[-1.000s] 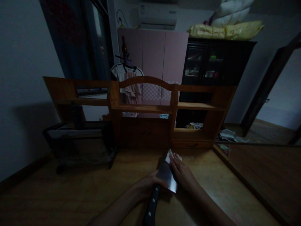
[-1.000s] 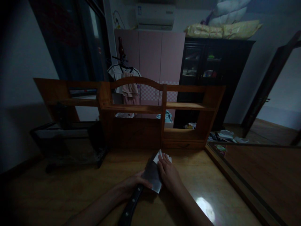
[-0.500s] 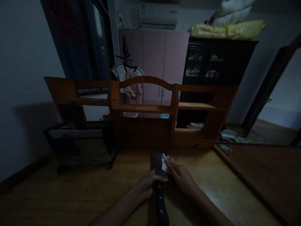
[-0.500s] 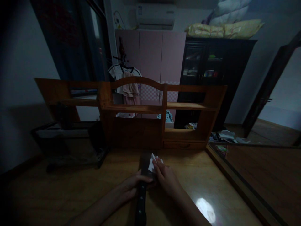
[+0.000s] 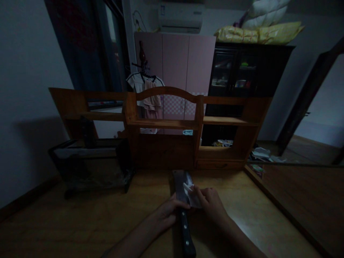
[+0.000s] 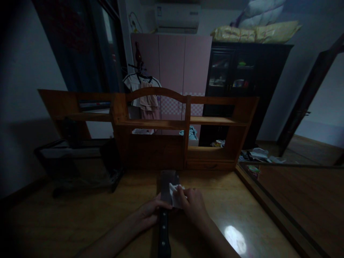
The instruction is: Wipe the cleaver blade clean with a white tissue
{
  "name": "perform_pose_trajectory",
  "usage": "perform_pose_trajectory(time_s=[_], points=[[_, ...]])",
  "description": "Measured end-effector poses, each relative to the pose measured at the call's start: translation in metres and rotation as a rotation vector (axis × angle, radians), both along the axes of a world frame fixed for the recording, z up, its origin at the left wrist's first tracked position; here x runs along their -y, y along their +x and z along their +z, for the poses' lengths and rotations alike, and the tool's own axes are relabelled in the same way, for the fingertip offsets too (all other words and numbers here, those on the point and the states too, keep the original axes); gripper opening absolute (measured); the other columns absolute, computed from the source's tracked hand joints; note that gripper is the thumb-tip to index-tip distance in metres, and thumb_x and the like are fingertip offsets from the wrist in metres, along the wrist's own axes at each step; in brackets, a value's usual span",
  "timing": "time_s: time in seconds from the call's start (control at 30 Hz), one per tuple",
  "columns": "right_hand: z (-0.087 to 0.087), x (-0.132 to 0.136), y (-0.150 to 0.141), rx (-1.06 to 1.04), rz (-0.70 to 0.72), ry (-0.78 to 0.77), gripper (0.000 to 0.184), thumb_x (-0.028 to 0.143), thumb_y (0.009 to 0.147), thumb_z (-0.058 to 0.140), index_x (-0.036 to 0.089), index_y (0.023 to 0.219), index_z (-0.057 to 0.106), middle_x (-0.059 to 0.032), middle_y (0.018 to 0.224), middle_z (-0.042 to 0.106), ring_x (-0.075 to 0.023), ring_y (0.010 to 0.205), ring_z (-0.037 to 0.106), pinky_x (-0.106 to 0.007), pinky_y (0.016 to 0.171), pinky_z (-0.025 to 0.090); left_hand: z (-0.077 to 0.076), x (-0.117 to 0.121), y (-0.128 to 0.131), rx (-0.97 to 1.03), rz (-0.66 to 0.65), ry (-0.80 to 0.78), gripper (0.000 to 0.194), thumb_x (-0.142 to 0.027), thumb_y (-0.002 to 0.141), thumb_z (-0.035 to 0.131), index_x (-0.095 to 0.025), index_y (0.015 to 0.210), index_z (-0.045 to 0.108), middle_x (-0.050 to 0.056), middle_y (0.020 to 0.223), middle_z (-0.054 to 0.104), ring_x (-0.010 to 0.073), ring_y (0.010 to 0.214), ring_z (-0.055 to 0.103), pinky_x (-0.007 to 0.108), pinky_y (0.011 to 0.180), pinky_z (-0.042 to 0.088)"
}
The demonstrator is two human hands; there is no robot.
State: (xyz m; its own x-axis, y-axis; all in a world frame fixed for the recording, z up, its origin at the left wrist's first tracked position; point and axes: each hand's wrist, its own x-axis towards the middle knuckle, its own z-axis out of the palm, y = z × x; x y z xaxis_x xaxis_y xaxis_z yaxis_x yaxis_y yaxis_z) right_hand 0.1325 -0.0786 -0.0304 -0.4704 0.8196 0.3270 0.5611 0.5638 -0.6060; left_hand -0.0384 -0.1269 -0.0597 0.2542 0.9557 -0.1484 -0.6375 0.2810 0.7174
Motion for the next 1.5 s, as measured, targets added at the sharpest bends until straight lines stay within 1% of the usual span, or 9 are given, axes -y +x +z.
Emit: perform_pose_trajectory(time_s=[0.1,0.2,0.27,0.37,0.6,0.83,1.07,1.27,1.5], points=[[-0.001,0.001,0.000,-0.020,0.042,0.007,0.056,0.049,0.099,0.028,0.020,0.100,0.075,-0.0086,0.086,0.077,-0.0218,0.073,0.071,-0.028,0.067,0.049,0.000,0.000,0.000,-0.003,-0.005,0.010,0.057,0.009,0.057,0.065,-0.018,0.107,0.065,0.006,0.103,0.068,0.0216,0.100,0.063,0.031,0.094,0.044],[-0.001,0.000,-0.001,-0.064,0.095,-0.004,0.047,0.048,0.099,0.032,0.024,0.119,0.066,-0.0075,0.116,0.070,-0.0253,0.099,0.069,-0.035,0.084,0.052,0.005,0.002,0.001,-0.011,-0.023,0.003,0.060,0.007,0.059,0.068,-0.017,0.113,0.062,0.008,0.108,0.068,0.0225,0.101,0.064,0.033,0.094,0.046],[0.000,-0.001,-0.001,-0.082,0.114,0.001,0.043,0.047,0.098,0.035,0.026,0.125,0.062,-0.0056,0.128,0.062,-0.0253,0.118,0.059,-0.040,0.099,0.047,0.008,0.003,0.001,-0.026,-0.031,-0.009,0.061,0.004,0.061,0.071,-0.017,0.117,0.060,0.010,0.113,0.066,0.0231,0.101,0.064,0.036,0.093,0.048],[0.001,-0.004,-0.001,-0.052,0.138,0.027,0.040,0.044,0.098,0.037,0.029,0.131,0.055,-0.0032,0.138,0.054,-0.0229,0.130,0.047,-0.043,0.110,0.037,0.009,0.003,0.001,-0.064,-0.042,0.003,0.062,-0.001,0.064,0.075,-0.016,0.121,0.058,0.011,0.117,0.065,0.0218,0.098,0.066,0.034,0.092,0.049],[-0.002,-0.011,0.001,-0.001,0.182,0.153,0.039,0.035,0.100,0.035,0.032,0.138,0.047,-0.0027,0.143,0.047,-0.0221,0.138,0.036,-0.050,0.116,0.023,0.008,0.002,-0.001,-0.193,-0.158,0.054,0.060,-0.005,0.060,0.080,-0.012,0.117,0.063,0.012,0.107,0.069,0.0209,0.095,0.067,0.031,0.089,0.050],[-0.007,-0.014,0.000,0.071,0.157,0.208,0.045,0.036,0.101,0.032,0.028,0.145,0.034,-0.0029,0.151,0.036,-0.0216,0.143,0.024,-0.054,0.118,0.016,0.012,0.003,0.000,-0.224,-0.152,0.070,0.062,-0.005,0.053,0.083,-0.014,0.112,0.065,0.009,0.106,0.069,0.0217,0.097,0.065,0.030,0.086,0.049],[0.000,-0.004,-0.001,0.122,0.316,0.117,0.049,0.040,0.101,0.031,0.030,0.148,0.024,-0.0006,0.156,0.023,-0.0212,0.145,0.018,-0.051,0.119,0.015,0.009,0.004,0.001,-0.202,-0.130,0.045,0.045,-0.002,0.055,0.079,-0.012,0.098,0.069,0.005,0.092,0.070,0.0154,0.083,0.065,0.023,0.076,0.047],[0.013,0.011,-0.005,0.091,0.483,-0.012,0.046,0.041,0.102,0.027,0.033,0.147,0.028,0.0035,0.156,0.023,-0.0190,0.145,0.018,-0.046,0.120,0.014,0.007,0.005,0.000,-0.146,-0.075,-0.003,0.047,0.003,0.055,0.071,-0.011,0.099,0.070,0.008,0.096,0.071,0.0178,0.086,0.065,0.026,0.080,0.047],[0.019,0.013,-0.006,0.113,0.480,0.004,0.044,0.039,0.102,0.024,0.036,0.147,0.027,0.0061,0.156,0.021,-0.0179,0.145,0.017,-0.047,0.120,0.012,0.005,0.005,0.001,-0.164,-0.079,0.019,0.045,0.002,0.054,0.072,-0.010,0.097,0.070,0.010,0.098,0.071,0.0225,0.094,0.065,0.030,0.087,0.046]])
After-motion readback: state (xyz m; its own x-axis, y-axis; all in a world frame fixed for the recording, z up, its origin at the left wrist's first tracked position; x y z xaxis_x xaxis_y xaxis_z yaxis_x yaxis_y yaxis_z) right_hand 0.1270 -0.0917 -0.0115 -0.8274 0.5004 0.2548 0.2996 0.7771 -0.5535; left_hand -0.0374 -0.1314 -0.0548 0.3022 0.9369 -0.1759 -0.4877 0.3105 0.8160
